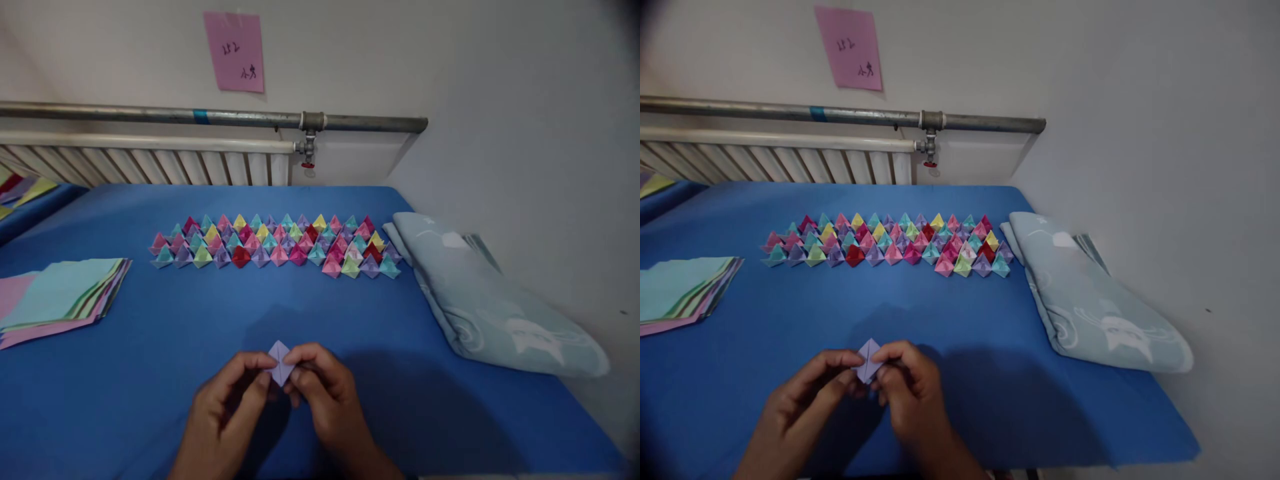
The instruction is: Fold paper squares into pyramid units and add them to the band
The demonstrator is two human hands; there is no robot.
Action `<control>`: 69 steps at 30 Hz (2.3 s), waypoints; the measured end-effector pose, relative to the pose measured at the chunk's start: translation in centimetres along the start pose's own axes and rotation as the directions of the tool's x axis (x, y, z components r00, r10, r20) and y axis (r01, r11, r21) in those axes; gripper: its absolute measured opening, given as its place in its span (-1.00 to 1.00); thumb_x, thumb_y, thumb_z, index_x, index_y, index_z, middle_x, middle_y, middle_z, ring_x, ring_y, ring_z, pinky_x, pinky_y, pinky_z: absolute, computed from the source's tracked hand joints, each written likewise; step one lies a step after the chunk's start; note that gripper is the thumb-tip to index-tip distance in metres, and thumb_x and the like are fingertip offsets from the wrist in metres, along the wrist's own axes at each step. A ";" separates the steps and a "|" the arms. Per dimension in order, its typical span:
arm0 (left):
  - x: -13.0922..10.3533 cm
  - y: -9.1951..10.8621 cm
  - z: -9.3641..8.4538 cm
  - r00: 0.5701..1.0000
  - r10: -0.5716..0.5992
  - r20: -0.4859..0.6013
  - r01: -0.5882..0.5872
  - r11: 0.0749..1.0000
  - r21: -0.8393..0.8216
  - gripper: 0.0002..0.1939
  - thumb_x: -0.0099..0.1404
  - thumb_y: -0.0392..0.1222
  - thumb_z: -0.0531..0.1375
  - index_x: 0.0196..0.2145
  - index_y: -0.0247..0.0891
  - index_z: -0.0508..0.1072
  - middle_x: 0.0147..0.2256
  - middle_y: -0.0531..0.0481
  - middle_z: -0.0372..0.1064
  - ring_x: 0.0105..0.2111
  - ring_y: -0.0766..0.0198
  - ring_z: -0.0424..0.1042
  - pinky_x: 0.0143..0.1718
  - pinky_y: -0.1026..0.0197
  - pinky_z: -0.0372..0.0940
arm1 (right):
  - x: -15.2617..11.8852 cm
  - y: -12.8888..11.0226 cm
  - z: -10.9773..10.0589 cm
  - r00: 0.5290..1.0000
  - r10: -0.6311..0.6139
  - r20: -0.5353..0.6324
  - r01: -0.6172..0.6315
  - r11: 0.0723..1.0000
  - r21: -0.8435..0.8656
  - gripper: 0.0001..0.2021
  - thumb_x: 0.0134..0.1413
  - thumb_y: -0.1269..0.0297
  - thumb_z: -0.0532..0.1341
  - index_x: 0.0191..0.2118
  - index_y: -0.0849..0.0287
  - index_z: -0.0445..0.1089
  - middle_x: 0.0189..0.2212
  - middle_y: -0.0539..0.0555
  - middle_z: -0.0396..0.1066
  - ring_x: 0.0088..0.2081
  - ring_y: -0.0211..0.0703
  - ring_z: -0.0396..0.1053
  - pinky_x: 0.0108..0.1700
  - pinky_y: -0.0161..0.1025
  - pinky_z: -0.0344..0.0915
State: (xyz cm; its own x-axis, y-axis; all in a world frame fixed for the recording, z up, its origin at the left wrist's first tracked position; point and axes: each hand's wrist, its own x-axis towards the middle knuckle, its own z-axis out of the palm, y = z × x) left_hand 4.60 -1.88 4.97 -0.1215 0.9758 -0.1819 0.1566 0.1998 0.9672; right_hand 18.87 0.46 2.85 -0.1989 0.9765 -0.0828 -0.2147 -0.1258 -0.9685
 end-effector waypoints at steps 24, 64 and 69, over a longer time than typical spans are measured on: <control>1.3 -0.7 -1.3 0.988 -0.073 0.135 0.085 0.993 -0.085 -0.76 0.19 0.05 0.25 -0.38 -0.17 0.53 -0.44 0.08 0.46 -0.40 0.31 0.39 -0.32 0.29 0.29 | -0.1 1.0 0.7 0.988 0.119 0.099 -0.122 0.992 0.032 -0.74 -0.12 0.36 0.29 -0.24 0.09 0.29 -0.46 -0.09 0.41 -0.43 -0.28 0.34 -0.34 -0.30 0.22; -1.1 -5.2 -3.4 0.695 0.569 0.440 -0.700 0.393 0.596 -0.73 0.37 -0.34 0.07 -0.03 -0.25 0.44 -0.15 -0.11 0.48 -0.16 0.15 0.40 -0.15 0.05 0.31 | -2.3 1.4 -1.8 0.789 -0.187 0.585 0.614 0.263 -0.745 -0.84 0.26 0.43 0.08 -0.17 0.17 0.40 -0.28 0.06 0.44 -0.30 -0.15 0.26 -0.23 -0.17 0.12; -0.9 -5.4 -3.7 0.667 0.595 0.448 -0.723 0.370 0.584 -0.75 0.37 -0.38 0.08 -0.05 -0.29 0.46 -0.16 -0.10 0.49 -0.18 0.16 0.41 -0.16 0.07 0.31 | -2.5 1.3 -2.1 0.826 -0.190 0.531 0.561 0.361 -0.745 -0.81 0.22 0.47 0.08 -0.12 0.17 0.37 -0.24 0.10 0.43 -0.26 -0.13 0.29 -0.20 -0.15 0.16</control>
State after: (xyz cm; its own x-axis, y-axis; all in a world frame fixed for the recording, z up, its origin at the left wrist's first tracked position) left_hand 0.25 -4.16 0.60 0.4518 0.8094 0.3752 0.7180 -0.5795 0.3855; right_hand 21.08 -1.77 1.33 -0.6306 0.7378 0.2407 0.5228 0.6331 -0.5709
